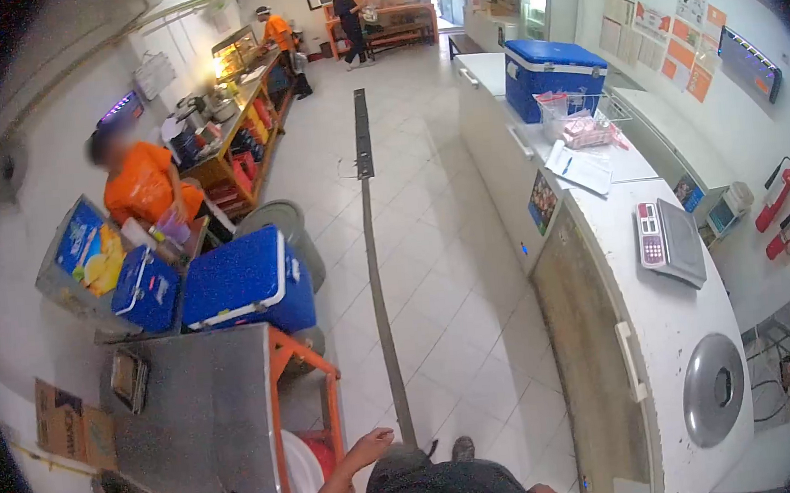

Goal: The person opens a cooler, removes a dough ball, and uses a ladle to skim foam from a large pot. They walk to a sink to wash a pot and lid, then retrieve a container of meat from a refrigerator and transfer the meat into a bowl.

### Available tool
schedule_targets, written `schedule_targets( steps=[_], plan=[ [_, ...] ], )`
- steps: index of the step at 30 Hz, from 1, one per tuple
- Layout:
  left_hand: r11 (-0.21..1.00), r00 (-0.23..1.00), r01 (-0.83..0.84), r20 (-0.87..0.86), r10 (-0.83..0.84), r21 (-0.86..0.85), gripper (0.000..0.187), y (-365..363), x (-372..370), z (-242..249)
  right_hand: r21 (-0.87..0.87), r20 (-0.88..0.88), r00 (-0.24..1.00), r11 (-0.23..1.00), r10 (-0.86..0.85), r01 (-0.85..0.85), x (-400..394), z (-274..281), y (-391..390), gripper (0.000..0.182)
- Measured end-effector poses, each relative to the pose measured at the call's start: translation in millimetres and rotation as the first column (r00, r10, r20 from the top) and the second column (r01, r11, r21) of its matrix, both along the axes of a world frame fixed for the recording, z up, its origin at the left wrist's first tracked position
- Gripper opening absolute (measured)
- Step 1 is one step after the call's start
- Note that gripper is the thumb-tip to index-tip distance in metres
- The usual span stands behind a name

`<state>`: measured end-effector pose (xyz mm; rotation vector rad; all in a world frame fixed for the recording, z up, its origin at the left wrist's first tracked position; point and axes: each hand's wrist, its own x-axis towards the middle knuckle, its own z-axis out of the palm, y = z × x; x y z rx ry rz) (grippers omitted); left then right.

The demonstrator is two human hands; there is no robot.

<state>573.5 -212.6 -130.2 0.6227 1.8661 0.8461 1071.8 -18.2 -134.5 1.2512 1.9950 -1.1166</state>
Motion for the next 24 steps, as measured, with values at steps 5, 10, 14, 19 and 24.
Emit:
schedule_targets(
  steps=[5, 10, 14, 19, 24],
  plan=[
    [0.996, 0.998, 0.039, -0.039, -0.042, -0.076, 0.048, 112.4, -76.5, 20.0, 0.351, 0.196, 0.955, 0.893, 0.224, -0.282, -141.7, -9.4, 139.6, 0.050],
    [0.993, 0.990, 0.064, -0.123, -0.077, -0.099, 0.051, 218.3, -195.8, -21.4, 0.211, -0.216, 0.955, 0.946, -0.201, 0.247, -314.2, 27.5, 300.5, 0.026],
    [0.993, 0.960, 0.091, -0.258, -0.108, -0.078, 0.048, 340.0, -301.3, -5.2, 0.359, -0.295, 0.946, 0.903, -0.132, 0.238, -403.2, 20.9, 390.6, 0.026],
    [0.972, 0.946, 0.224, -0.258, -0.199, 0.072, 0.045, 530.8, -409.5, 53.8, 0.317, -0.298, 0.936, 0.906, -0.186, 0.280, -471.6, 64.6, 493.7, 0.029],
    [0.898, 0.891, 0.395, -0.320, -0.322, 0.196, 0.043, 730.1, -453.3, 97.6, 0.271, -0.355, 0.842, 0.817, -0.406, 0.509, -506.5, 87.0, 592.3, 0.026]
  ],
)
